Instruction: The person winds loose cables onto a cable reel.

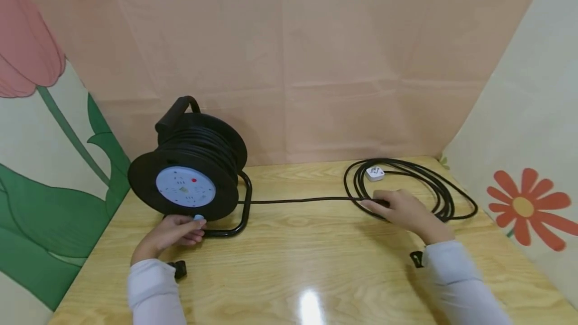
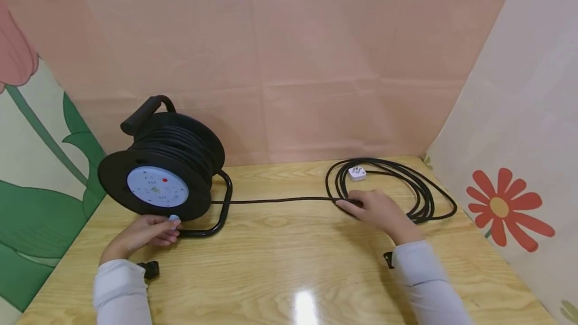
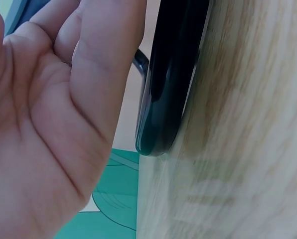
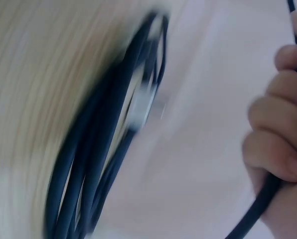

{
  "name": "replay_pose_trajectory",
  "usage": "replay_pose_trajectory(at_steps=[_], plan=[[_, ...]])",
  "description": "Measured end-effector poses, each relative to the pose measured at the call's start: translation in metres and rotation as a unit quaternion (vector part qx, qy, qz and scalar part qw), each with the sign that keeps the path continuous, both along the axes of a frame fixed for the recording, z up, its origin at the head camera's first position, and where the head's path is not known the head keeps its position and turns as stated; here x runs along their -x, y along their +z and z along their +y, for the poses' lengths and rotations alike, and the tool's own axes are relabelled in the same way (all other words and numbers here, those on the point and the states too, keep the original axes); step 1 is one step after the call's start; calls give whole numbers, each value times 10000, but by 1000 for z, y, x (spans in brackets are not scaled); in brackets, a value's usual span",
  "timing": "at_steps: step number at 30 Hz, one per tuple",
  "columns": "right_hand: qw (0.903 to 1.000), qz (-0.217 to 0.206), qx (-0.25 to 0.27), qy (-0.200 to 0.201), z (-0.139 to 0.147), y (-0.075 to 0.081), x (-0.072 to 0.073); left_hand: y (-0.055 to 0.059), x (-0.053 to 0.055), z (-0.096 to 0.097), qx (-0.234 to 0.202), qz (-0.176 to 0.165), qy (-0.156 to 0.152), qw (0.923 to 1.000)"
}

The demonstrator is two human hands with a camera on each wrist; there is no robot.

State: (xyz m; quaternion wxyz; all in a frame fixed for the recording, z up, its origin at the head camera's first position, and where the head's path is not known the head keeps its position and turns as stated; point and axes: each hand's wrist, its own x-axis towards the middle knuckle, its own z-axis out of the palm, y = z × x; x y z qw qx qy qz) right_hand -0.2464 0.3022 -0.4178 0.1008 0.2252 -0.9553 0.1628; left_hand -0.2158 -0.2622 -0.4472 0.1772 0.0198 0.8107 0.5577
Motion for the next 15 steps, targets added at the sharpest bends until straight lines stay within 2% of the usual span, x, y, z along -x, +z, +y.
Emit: replay_pose_trajectory(at_steps=[2,4,6,8,12,15], plan=[[9969,569,-243,-481,28,3,0,-1,0,-1,11,19,41,10000],[9902,941,-428,-944,54,7,-2,-2,0,-3,27,32,63,10000],[9848,1009,-465,-1338,78,11,-5,-3,0,-4,28,45,80,10000],[9831,822,-393,-1586,95,13,-9,-5,0,-6,32,43,111,9999],[9835,746,-267,-1627,108,9,-10,-6,0,-7,40,86,114,9999],[9825,980,-325,-1548,102,8,-9,-4,0,-7,56,103,158,9998]])
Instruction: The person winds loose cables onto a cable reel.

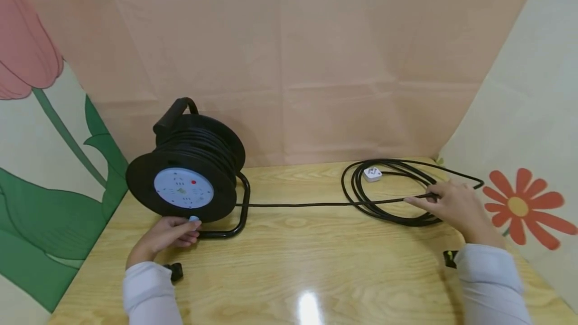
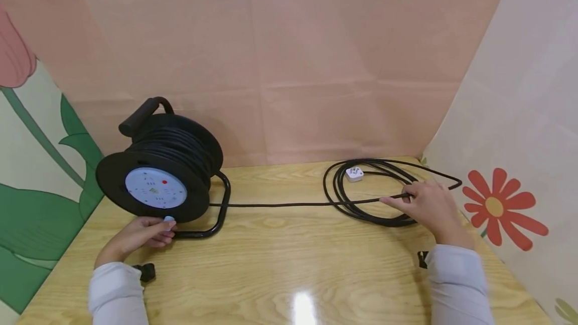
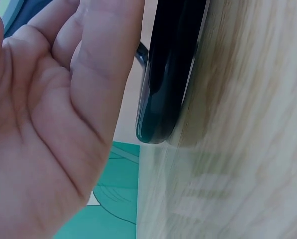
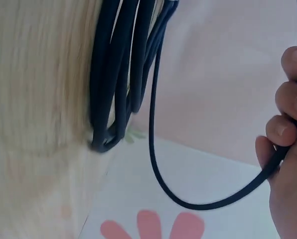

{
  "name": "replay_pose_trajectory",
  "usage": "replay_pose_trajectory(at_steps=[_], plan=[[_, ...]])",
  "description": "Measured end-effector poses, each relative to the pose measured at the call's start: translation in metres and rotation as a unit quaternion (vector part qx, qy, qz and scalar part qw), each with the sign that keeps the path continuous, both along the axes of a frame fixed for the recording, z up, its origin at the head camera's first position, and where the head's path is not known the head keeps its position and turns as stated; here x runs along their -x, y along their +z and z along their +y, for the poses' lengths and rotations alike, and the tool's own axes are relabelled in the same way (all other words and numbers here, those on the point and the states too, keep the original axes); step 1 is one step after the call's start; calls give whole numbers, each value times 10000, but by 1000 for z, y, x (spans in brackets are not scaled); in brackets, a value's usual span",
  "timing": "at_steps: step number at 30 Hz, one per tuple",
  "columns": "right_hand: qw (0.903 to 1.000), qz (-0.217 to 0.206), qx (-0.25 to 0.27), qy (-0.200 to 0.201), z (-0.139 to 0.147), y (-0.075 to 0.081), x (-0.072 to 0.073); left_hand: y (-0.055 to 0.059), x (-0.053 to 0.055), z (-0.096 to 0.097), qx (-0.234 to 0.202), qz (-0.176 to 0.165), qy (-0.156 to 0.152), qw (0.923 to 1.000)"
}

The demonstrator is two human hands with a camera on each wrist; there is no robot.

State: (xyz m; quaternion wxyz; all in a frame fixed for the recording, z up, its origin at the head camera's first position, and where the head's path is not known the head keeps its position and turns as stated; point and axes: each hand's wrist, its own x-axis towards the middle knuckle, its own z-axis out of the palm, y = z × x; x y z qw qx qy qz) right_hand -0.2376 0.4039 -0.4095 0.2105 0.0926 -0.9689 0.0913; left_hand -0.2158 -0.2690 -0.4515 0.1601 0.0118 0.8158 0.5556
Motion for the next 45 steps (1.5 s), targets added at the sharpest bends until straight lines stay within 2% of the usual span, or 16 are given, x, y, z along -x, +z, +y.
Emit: replay_pose_trajectory(at_steps=[3,7,11,14,23,28,34,39,45], plan=[[9997,189,-127,78,-12,4,2,1,-1,-1,56,34,60,10000],[9974,688,-172,129,-25,14,4,3,-3,-4,174,89,245,9995],[9957,921,31,33,-32,21,6,5,-6,-9,434,203,600,9970],[9963,841,165,4,-36,21,9,6,-8,-13,610,268,813,9945],[9961,770,370,215,-42,18,9,12,-13,-18,701,460,1305,9879],[9967,638,382,313,-45,20,6,12,-15,-20,824,449,1450,9850],[9967,574,432,382,-48,27,3,11,-15,-23,888,586,1620,9810],[9965,567,345,513,-49,27,5,9,-14,-25,827,766,1742,9782],[9988,-96,410,235,-53,22,5,9,-19,-27,846,1027,1998,9707]])
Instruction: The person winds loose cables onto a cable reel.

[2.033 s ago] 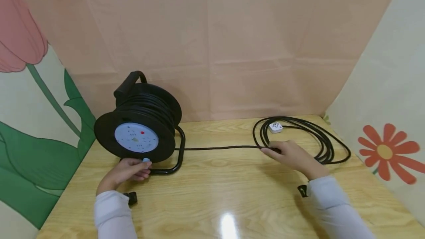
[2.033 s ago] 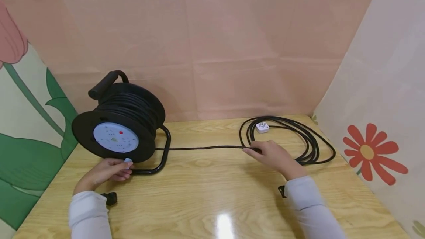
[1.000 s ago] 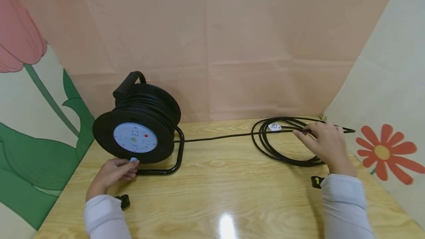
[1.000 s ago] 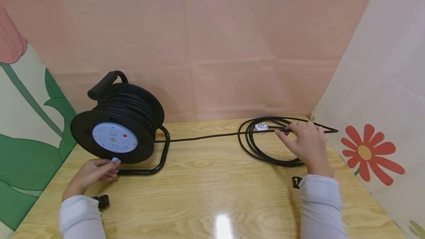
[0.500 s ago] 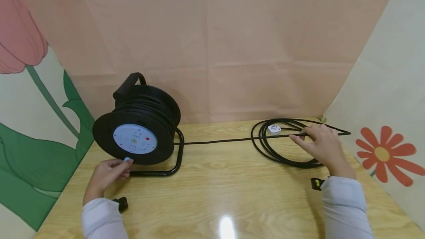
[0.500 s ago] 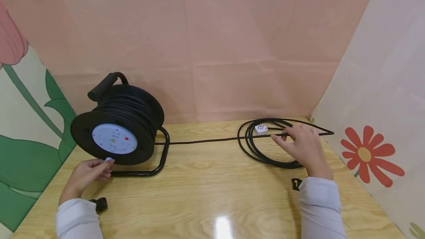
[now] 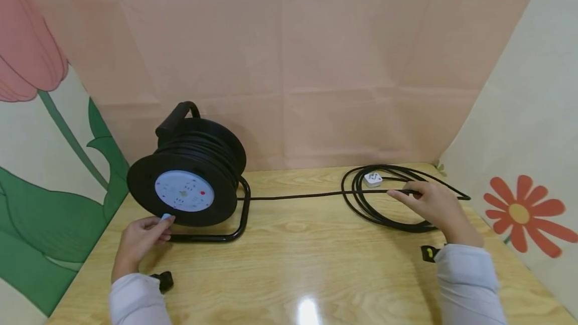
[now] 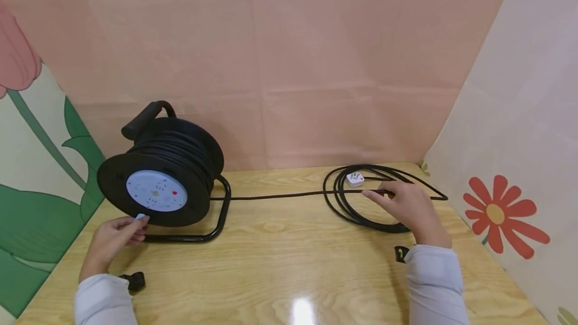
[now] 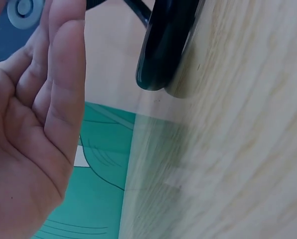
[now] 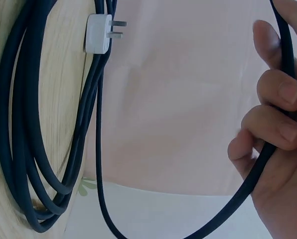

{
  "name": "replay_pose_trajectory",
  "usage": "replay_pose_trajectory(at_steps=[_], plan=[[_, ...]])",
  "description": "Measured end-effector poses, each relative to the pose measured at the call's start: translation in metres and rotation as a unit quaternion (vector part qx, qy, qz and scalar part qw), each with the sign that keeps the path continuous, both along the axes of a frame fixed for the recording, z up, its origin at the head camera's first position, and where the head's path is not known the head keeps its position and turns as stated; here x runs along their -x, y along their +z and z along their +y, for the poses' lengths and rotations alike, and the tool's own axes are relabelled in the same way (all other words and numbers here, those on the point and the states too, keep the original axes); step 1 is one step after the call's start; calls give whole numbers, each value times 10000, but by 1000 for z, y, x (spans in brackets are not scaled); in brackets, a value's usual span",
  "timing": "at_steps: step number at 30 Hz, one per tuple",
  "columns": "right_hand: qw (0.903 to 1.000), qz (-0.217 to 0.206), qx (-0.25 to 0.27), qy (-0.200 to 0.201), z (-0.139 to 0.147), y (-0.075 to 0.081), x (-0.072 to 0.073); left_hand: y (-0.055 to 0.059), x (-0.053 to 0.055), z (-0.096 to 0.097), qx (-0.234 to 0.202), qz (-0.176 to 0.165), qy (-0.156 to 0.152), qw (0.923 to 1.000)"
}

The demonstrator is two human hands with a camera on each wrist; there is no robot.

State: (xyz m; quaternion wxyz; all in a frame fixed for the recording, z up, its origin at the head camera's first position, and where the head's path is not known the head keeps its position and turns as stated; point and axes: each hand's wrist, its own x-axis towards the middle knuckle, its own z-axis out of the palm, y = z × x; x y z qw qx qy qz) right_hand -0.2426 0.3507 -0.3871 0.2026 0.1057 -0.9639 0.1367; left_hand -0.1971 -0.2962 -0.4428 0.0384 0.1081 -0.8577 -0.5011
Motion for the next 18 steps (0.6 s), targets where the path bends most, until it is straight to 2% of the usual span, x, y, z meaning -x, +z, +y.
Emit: replay_pose_trajectory(at_steps=[3,9,14,18], plan=[[9999,-152,49,-41,-5,-1,-1,0,-2,-1,-58,165,157,9997],[9993,-287,-71,237,-14,-2,1,0,-5,-5,-127,269,411,9987],[9972,-653,-139,329,-17,-2,0,5,-7,-8,-31,308,340,9989],[9971,-592,-132,457,-19,-5,1,10,-7,-8,-62,379,278,9989]])
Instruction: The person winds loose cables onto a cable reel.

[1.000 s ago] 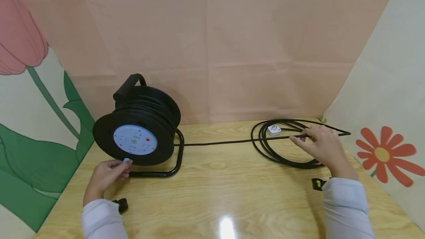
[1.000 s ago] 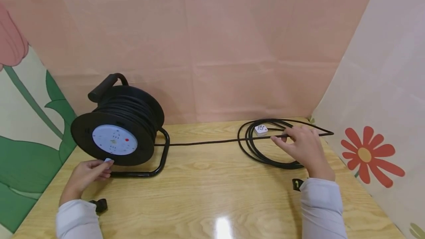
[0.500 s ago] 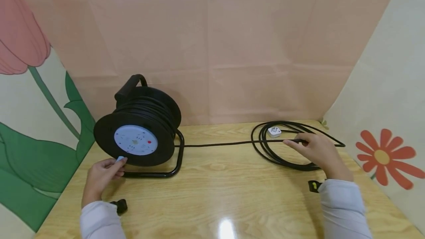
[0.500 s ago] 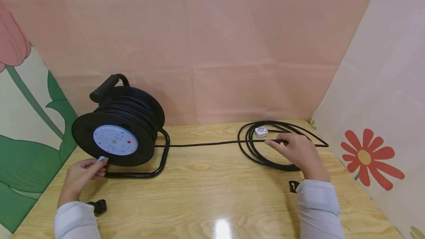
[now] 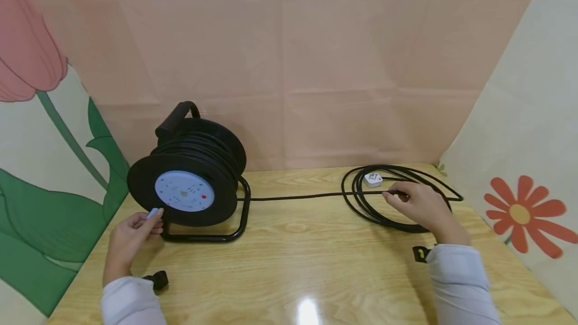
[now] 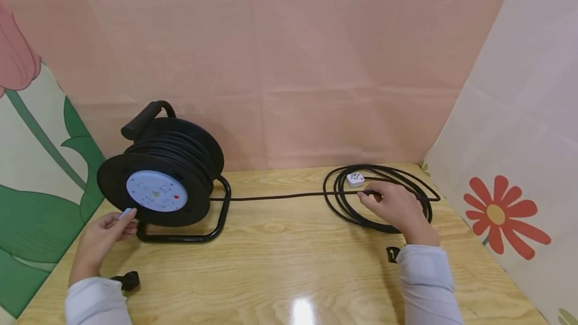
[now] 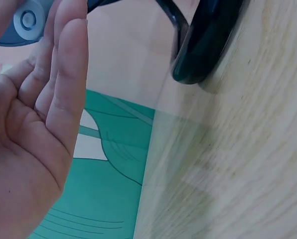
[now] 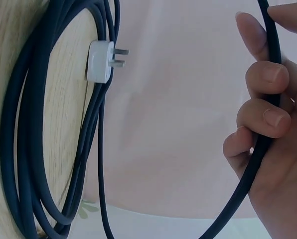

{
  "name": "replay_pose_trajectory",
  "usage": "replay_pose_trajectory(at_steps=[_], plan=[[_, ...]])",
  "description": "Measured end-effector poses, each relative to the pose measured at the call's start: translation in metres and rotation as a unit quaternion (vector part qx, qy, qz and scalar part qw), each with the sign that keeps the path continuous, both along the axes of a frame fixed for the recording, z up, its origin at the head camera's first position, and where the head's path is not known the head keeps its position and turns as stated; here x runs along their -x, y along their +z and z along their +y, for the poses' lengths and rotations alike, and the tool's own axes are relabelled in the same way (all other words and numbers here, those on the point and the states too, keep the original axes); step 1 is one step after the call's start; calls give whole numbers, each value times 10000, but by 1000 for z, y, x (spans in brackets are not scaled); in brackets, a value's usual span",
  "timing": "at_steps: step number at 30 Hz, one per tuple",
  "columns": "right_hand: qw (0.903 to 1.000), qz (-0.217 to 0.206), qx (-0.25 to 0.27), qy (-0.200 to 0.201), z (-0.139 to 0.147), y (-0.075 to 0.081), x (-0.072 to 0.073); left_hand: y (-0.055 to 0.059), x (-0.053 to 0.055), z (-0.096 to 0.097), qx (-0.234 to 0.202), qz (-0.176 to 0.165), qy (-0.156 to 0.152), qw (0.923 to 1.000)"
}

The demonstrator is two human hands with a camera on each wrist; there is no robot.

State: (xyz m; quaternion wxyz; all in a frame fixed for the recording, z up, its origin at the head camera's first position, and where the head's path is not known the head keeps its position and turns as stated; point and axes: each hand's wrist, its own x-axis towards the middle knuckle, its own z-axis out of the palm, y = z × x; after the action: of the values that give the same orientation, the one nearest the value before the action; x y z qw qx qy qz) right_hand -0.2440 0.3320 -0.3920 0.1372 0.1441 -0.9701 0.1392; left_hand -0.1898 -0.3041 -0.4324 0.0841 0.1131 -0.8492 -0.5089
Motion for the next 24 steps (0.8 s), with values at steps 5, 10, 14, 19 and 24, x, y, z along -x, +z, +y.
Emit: replay_pose_trajectory(at_steps=[5,10,14,19,24], plan=[[10000,-37,-30,3,-6,-4,4,3,-2,-1,-334,254,-64,9991],[9991,-106,-191,-351,-11,-6,7,9,-6,-3,-945,597,157,9936],[9990,-7,-200,-401,-15,-8,7,15,-8,-3,-1583,963,257,9823],[9994,270,-222,86,-18,-10,8,20,-9,-1,-2028,1319,383,9695],[9980,366,-247,446,-22,-12,9,24,-6,2,-2515,1581,742,9520]])
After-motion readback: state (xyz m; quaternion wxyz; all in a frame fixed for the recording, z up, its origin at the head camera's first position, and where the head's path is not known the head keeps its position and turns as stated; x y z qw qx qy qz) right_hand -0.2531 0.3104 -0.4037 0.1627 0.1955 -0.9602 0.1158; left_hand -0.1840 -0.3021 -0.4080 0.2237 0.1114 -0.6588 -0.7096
